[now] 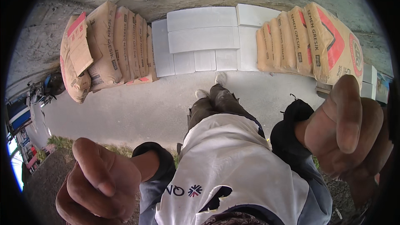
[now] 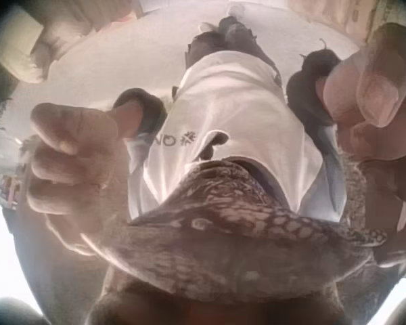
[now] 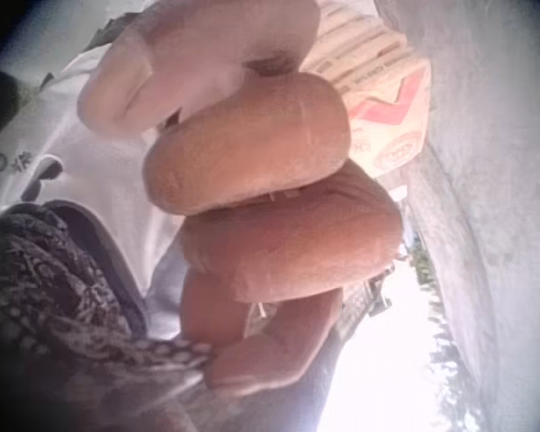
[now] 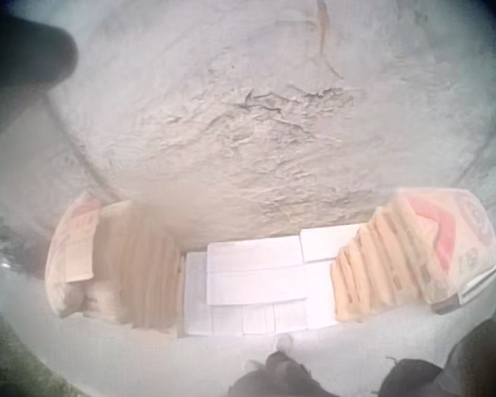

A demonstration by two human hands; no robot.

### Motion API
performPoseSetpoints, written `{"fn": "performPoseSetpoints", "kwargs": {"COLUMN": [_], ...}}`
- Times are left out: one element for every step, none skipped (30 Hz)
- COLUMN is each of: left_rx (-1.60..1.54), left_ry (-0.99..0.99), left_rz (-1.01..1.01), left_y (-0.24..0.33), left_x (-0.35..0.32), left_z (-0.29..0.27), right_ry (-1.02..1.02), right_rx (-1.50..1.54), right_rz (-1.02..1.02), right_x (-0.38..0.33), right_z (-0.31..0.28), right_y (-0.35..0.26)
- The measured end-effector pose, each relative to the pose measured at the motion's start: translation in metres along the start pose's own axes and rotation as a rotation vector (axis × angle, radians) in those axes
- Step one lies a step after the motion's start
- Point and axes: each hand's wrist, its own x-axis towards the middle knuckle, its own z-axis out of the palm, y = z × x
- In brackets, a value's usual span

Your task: The person repeatedly picks up white rectangular tiles from a stack on the ground and places them onto a wheelbarrow. The person handles the tiles one at a time, stacking them in the wheelbarrow next to cement bags.

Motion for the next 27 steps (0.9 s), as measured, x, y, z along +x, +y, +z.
{"fn": "performPoseSetpoints", "kwargs": {"left_rx": [-0.014,-0.017,-0.026,-0.005,0.020,0.018,0.021,-0.013,0.052,0.108,0.260,0.335,0.405,0.394,0.384,0.410,0.436,0.459,0.500,0.537,0.576,0.681,0.740,0.736,0.788,0.819,0.853], "left_ry": [-0.054,-0.163,-0.163,-0.155,-0.041,0.068,0.174,0.270,0.400,0.534,0.596,0.656,0.705,0.745,0.785,0.730,0.675,0.617,0.615,0.611,0.609,0.569,0.575,0.567,0.578,0.535,0.506], "left_rz": [-0.019,-0.038,-0.051,-0.080,-0.095,-0.128,-0.201,-0.278,-0.405,-0.531,-0.761,-0.972,-1.176,-1.289,-1.406,-1.482,-1.552,-1.625,-1.653,-1.679,-1.706,-1.667,-1.663,-1.717,-1.676,-1.681,-1.666], "left_y": [-0.004,-0.014,-0.031,-0.043,-0.059,-0.083,-0.112,-0.145,-0.180,-0.209,-0.248,-0.284,-0.323,-0.358,-0.389,-0.418,-0.447,-0.474,-0.500,-0.527,-0.553,-0.575,-0.601,-0.623,-0.644,-0.665,-0.685], "left_x": [0.005,0.013,0.014,0.016,0.011,0.001,-0.014,-0.029,-0.058,-0.084,-0.115,-0.142,-0.168,-0.199,-0.231,-0.255,-0.277,-0.296,-0.312,-0.326,-0.341,-0.361,-0.367,-0.361,-0.368,-0.374,-0.373], "left_z": [-0.003,-0.006,-0.016,-0.027,-0.036,-0.050,-0.073,-0.095,-0.125,-0.153,-0.180,-0.199,-0.218,-0.239,-0.259,-0.279,-0.300,-0.320,-0.338,-0.356,-0.374,-0.398,-0.410,-0.415,-0.432,-0.451,-0.461], "right_ry": [-0.006,-0.009,-0.010,-0.004,0.001,0.034,0.083,0.159,0.233,0.296,0.358,0.396,0.436,0.508,0.581,0.627,0.669,0.730,0.793,0.828,0.860,0.832,0.852,0.879,0.886,0.844,0.849], "right_rx": [0.032,0.083,0.106,0.156,0.179,0.184,0.174,0.129,0.089,0.003,-0.092,-0.113,-0.141,-0.167,-0.192,-0.148,-0.104,-0.087,-0.069,-0.102,-0.135,-0.151,-0.162,-0.178,-0.178,-0.167,-0.191], "right_rz": [-0.002,-0.005,0.002,0.024,0.052,0.094,0.159,0.250,0.422,0.705,0.970,1.118,1.257,1.375,1.495,1.525,1.551,1.605,1.659,1.715,1.772,1.824,1.835,1.841,1.844,1.828,1.840], "right_x": [0.001,0.003,0.006,0.007,0.009,0.004,0.001,-0.009,-0.022,-0.041,-0.064,-0.095,-0.130,-0.167,-0.206,-0.239,-0.268,-0.290,-0.311,-0.334,-0.352,-0.360,-0.368,-0.374,-0.378,-0.382,-0.387], "right_z": [-0.010,-0.018,-0.025,-0.026,-0.029,-0.032,-0.036,-0.040,-0.042,-0.045,-0.050,-0.056,-0.068,-0.076,-0.079,-0.082,-0.084,-0.083,-0.082,-0.080,-0.080,-0.082,-0.082,-0.083,-0.087,-0.092,-0.095], "right_y": [0.010,0.018,0.030,0.049,0.063,0.084,0.108,0.130,0.163,0.192,0.221,0.251,0.283,0.309,0.327,0.339,0.350,0.359,0.369,0.381,0.394,0.405,0.412,0.419,0.431,0.441,0.449]}}
